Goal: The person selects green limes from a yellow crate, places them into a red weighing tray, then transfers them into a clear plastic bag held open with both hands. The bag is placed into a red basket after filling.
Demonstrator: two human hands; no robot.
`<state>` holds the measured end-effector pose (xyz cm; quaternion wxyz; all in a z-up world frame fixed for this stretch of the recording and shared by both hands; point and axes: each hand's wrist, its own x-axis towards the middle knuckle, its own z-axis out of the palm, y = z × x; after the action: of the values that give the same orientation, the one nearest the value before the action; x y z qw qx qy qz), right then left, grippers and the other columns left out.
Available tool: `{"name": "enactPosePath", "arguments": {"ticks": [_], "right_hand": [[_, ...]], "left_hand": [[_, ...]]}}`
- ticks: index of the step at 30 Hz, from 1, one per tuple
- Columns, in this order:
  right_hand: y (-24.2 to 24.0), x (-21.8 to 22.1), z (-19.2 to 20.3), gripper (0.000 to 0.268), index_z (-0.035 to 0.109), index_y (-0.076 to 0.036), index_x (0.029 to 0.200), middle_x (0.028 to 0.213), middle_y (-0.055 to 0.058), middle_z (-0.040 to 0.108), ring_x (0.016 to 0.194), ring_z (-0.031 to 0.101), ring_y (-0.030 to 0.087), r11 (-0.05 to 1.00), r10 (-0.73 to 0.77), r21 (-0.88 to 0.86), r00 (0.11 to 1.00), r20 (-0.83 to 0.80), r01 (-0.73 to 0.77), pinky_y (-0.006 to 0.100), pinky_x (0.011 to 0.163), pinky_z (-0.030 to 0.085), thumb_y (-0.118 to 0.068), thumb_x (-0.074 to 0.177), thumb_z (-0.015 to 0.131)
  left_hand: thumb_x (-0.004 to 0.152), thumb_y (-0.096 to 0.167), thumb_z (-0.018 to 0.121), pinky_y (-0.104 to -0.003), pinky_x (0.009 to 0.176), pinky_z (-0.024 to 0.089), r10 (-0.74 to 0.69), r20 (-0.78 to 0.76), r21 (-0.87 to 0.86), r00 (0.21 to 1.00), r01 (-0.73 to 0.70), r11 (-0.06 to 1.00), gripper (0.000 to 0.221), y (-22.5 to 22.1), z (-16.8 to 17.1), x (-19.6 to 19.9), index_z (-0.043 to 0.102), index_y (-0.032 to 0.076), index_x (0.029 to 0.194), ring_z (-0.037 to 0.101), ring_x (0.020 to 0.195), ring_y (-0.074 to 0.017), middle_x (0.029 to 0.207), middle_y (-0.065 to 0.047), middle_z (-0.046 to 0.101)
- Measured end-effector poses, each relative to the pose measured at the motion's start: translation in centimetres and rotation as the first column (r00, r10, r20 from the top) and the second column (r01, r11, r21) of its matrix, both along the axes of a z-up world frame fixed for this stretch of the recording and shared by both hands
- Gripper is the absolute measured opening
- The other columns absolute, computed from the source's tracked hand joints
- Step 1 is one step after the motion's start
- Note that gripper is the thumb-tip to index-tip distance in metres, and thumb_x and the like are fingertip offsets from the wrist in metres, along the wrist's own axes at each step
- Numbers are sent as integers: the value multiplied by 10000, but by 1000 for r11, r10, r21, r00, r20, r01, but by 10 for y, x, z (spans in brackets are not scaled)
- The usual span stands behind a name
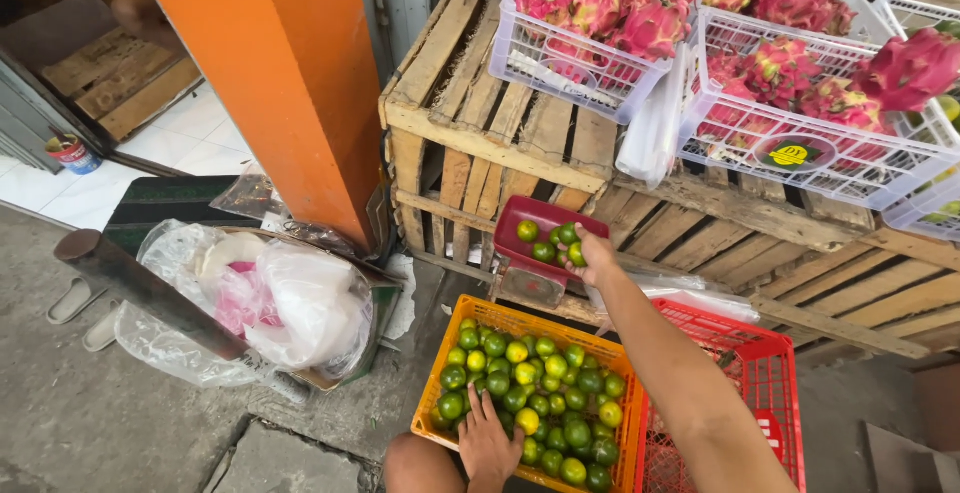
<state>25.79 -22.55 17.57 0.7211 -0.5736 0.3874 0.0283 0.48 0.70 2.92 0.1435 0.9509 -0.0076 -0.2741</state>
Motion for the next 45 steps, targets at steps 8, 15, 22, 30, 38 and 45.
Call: {"name": "enactPosePath", "arguments": {"ticks": [8, 15, 22, 30, 38, 45], "right_hand": [[-2, -5, -1, 151, 664, -101, 1123, 1063, 98, 765, 597, 602, 213, 1000, 7, -21, 996, 89, -5, 277, 473, 452, -150, 1026, 559], [-14, -11, -2, 126, 691, -81, 1077, 956, 105, 755, 607, 576, 190, 997, -77, 33, 994, 76, 75, 289, 501, 473, -124, 1017, 589], [-20, -14, -4, 121, 698, -80, 1052, 914, 95, 741, 594, 562, 185, 996, -89, 36, 993, 82, 87, 289, 504, 468, -134, 1011, 598], [-19, -10, -12, 179, 613, -112, 1129, 1104, 105, 614, 966, 608, 235, 987, -40, 160, 991, 128, 19, 375, 809, 629, -115, 953, 645], [39, -100, 22, 365, 628, -191, 1348, 1227, 73, 620, 1043, 585, 216, 333, 770, -549, 557, -312, -767, 386, 912, 518, -202, 984, 653], [33, -163, -85, 508, 563, -229, 1389, 1499, 119, 465, 1335, 495, 309, -398, 656, -259, -75, -751, -880, 426, 1009, 469, -502, 971, 656]], "left_hand": [[993, 674, 537, -427, 1131, 390, 8, -30, 8, 1000, -8, 1000, 953, -2, 7, 1, 132, 99, 1636, 434, 1396, -276, 1743, -118, -109], [1001, 639, 525, -426, 1139, 376, 24, -31, 1, 999, -24, 1000, 932, -2, 8, 0, 120, 95, 1639, 414, 1417, -273, 1744, -111, -136], [997, 652, 516, -435, 1141, 375, 20, -21, 8, 1000, -20, 1000, 945, -3, 6, 0, 105, 98, 1642, 405, 1422, -281, 1742, -114, -128], [1001, 638, 516, -436, 1160, 359, 22, -71, -19, 997, -24, 1000, 934, -1, 15, 2, 104, 102, 1645, 386, 1435, -283, 1743, -110, -137], [996, 645, 534, -439, 1147, 362, 30, -40, -15, 999, -31, 999, 938, -1, 11, 1, 130, 97, 1641, 391, 1429, -287, 1742, -119, -124], [991, 605, 526, -449, 1135, 364, 36, 1, -35, 999, -36, 999, 915, -2, 10, -3, 135, 84, 1633, 399, 1411, -297, 1739, -128, -122]]}}
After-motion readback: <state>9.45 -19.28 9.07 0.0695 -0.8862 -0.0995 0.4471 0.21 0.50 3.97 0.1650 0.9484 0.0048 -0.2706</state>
